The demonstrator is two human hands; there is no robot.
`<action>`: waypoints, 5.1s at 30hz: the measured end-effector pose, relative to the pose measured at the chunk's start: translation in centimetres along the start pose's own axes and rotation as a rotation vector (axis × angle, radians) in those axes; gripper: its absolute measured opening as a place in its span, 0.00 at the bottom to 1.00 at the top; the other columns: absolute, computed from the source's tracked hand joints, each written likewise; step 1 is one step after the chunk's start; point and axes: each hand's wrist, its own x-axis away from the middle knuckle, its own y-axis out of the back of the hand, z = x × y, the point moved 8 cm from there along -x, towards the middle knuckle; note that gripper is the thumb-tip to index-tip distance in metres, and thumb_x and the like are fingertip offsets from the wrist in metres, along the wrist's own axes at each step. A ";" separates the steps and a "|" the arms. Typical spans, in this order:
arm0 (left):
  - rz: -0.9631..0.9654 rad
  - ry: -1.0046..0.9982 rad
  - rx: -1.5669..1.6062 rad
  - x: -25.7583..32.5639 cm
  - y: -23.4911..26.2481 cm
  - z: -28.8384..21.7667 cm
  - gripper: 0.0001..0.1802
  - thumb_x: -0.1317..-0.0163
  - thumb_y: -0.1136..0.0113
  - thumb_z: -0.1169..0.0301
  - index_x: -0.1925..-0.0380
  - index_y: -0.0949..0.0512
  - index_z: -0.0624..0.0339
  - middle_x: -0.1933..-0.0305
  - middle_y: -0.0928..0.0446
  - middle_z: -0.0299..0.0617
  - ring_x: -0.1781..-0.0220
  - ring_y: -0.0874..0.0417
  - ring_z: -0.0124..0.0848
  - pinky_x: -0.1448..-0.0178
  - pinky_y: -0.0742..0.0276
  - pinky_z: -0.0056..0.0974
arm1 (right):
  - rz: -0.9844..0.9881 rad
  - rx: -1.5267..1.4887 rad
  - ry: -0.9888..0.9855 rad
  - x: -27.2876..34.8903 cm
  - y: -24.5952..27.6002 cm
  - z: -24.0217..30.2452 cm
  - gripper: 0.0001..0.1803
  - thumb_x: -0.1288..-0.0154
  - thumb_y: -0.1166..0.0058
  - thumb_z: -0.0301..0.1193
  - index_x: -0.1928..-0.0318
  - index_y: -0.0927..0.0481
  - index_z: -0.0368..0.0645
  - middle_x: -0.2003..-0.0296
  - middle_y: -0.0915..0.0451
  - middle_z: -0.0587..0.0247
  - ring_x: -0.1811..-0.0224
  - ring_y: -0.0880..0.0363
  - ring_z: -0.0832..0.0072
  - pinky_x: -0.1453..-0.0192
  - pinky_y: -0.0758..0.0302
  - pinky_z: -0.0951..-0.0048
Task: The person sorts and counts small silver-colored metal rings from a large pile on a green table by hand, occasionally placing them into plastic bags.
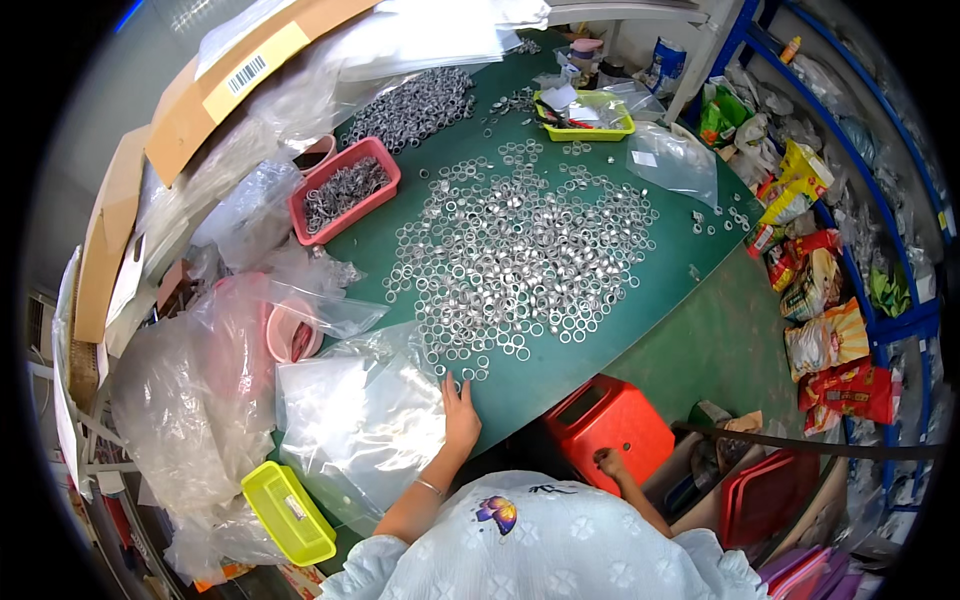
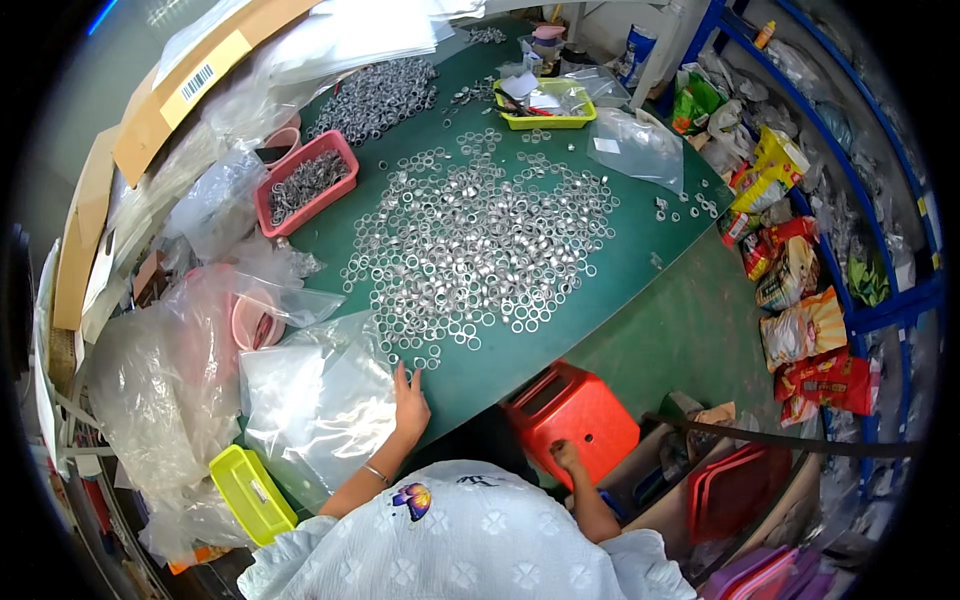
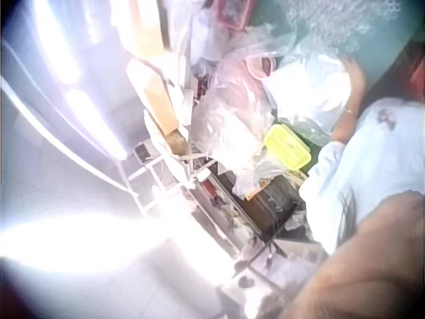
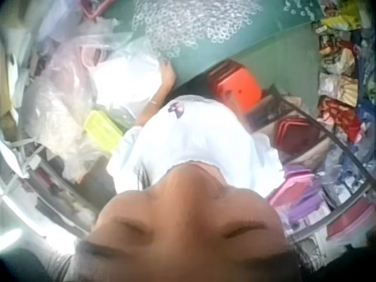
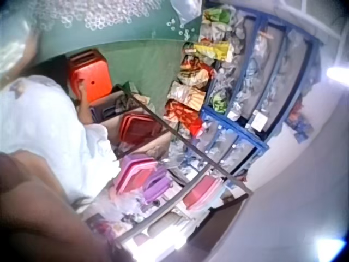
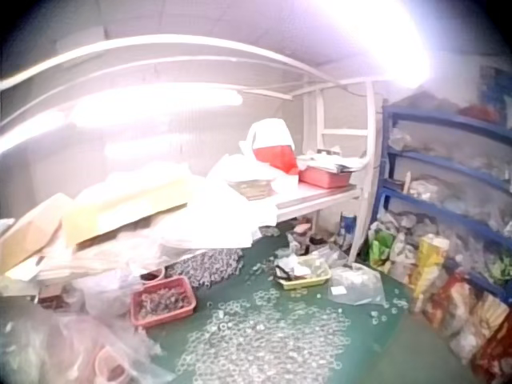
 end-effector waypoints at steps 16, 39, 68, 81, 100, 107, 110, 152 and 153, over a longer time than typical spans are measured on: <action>-0.209 0.129 0.267 -7.7 -1.9 -7.3 0.37 0.59 0.55 0.93 0.42 0.36 0.64 0.31 0.57 0.63 0.30 0.59 0.66 0.29 0.53 0.54 | -0.560 0.231 0.915 -5.3 21.9 41.5 0.13 0.43 0.46 0.24 0.56 0.24 0.37 0.61 0.23 0.56 0.56 0.26 0.64 0.49 0.31 0.66; -0.245 1.626 1.240 23.8 -37.3 -3.4 0.21 0.41 0.52 0.74 0.47 0.34 0.70 0.50 0.30 0.56 0.49 0.28 0.45 0.45 0.33 0.41 | -0.298 0.558 0.993 -13.7 17.9 41.0 0.38 0.42 0.47 0.44 0.37 0.41 0.34 0.34 0.48 0.40 0.30 0.58 0.42 0.33 0.67 0.39; -0.228 1.585 1.266 24.1 -37.1 4.0 0.20 0.36 0.52 0.67 0.50 0.30 0.70 0.58 0.25 0.52 0.55 0.24 0.40 0.50 0.29 0.40 | -0.025 0.214 1.197 -24.4 14.7 59.9 0.06 0.44 0.41 0.27 0.65 0.20 0.41 0.60 0.23 0.64 0.59 0.28 0.72 0.53 0.34 0.72; -0.182 0.790 0.779 11.4 -27.1 5.9 0.23 0.32 0.53 0.58 0.60 0.23 0.71 0.65 0.19 0.45 0.61 0.19 0.32 0.52 0.26 0.34 | 0.919 -0.507 0.677 -8.2 12.8 44.4 0.13 0.33 0.50 0.30 0.50 0.28 0.41 0.57 0.20 0.56 0.63 0.23 0.80 0.55 0.28 0.79; -0.385 0.420 2.045 -0.3 -17.2 -16.1 0.16 0.37 0.52 0.76 0.50 0.29 0.70 0.61 0.23 0.46 0.61 0.22 0.31 0.55 0.24 0.35 | -0.040 0.436 1.646 -4.4 15.4 39.8 0.26 0.50 0.36 0.38 0.49 0.24 0.48 0.43 0.32 0.62 0.38 0.39 0.56 0.37 0.43 0.54; -0.644 0.282 1.819 0.2 -14.2 -12.5 0.13 0.38 0.49 0.79 0.53 0.26 0.69 0.61 0.23 0.43 0.63 0.25 0.25 0.57 0.27 0.29 | -0.082 0.759 1.857 -7.2 11.9 41.1 0.23 0.45 0.42 0.42 0.49 0.25 0.53 0.43 0.31 0.62 0.39 0.36 0.61 0.38 0.41 0.54; -0.686 0.255 1.411 -0.6 -10.9 -10.3 0.14 0.39 0.47 0.78 0.52 0.26 0.66 0.63 0.24 0.40 0.64 0.26 0.25 0.59 0.29 0.29 | -0.166 0.783 1.893 -7.5 12.7 42.2 0.19 0.46 0.41 0.41 0.53 0.24 0.53 0.45 0.30 0.62 0.39 0.36 0.62 0.38 0.40 0.52; -0.612 0.159 -0.110 -6.5 -6.4 -14.5 0.18 0.48 0.39 0.75 0.55 0.25 0.57 0.55 0.32 0.47 0.52 0.31 0.44 0.49 0.37 0.44 | -0.128 0.244 1.566 -10.4 18.6 43.2 0.13 0.48 0.41 0.26 0.59 0.21 0.41 0.52 0.27 0.57 0.48 0.32 0.59 0.44 0.36 0.60; -0.585 0.117 -0.075 -7.0 -7.4 -15.2 0.18 0.48 0.39 0.74 0.55 0.25 0.57 0.54 0.32 0.47 0.51 0.31 0.44 0.50 0.38 0.44 | -0.194 0.281 1.558 -11.1 18.5 43.7 0.14 0.48 0.41 0.27 0.59 0.21 0.41 0.52 0.27 0.58 0.47 0.33 0.59 0.44 0.37 0.60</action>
